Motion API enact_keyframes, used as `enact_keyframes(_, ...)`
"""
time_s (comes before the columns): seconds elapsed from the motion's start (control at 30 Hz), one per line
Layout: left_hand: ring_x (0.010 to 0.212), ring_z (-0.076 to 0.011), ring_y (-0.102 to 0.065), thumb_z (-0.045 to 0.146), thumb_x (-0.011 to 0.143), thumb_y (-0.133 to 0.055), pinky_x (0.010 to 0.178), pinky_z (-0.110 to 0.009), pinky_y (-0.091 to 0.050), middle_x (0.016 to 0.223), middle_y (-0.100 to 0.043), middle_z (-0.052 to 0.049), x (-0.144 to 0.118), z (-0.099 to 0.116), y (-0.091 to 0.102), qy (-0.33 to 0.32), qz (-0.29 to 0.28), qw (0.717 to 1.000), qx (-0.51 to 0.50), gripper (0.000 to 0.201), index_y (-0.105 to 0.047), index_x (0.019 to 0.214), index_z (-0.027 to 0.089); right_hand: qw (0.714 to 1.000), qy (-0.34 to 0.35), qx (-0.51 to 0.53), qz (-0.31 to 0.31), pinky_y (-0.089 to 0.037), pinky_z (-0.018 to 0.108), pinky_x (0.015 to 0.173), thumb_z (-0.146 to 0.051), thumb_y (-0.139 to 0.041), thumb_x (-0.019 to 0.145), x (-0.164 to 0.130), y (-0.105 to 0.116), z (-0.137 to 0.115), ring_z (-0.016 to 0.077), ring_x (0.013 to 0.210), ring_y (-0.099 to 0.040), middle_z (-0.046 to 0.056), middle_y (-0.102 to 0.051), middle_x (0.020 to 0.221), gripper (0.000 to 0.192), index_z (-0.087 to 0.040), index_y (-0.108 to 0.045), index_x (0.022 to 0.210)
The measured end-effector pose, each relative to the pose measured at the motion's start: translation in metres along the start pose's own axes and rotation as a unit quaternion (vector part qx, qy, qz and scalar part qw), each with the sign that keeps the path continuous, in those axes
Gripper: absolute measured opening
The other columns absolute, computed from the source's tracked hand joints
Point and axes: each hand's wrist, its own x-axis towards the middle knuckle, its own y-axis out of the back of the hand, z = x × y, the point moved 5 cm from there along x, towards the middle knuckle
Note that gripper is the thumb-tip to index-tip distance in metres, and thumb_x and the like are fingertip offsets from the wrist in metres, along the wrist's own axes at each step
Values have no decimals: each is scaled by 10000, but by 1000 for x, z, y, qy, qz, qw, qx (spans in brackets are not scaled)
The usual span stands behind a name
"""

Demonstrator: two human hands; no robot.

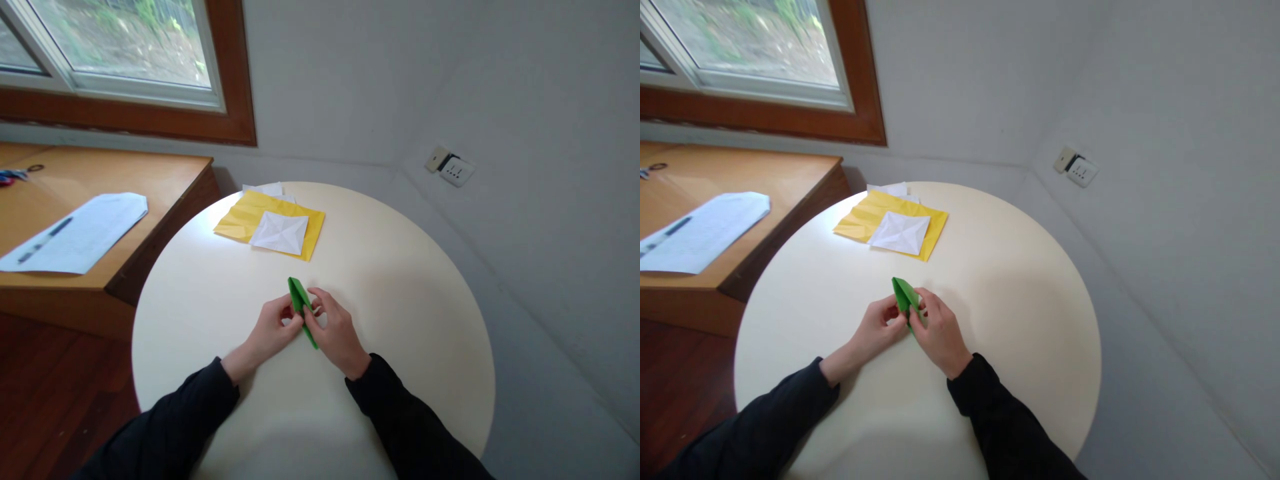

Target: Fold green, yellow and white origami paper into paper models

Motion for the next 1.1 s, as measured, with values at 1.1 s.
enact_keyframes(1.1, 1030, -237, -608, 23, 655, -490, 922, -363, -450, 1094, -677, -58, 9, -1, 21, -25, 28, 999, 13, 481, -667, 1074, 182, 953, -86, 289, -35, -547, 283, 703, -205, -596, 755, 4, 1, 31, 166, 854, -615, 42, -638, 934, 165, -234, -699, 879)
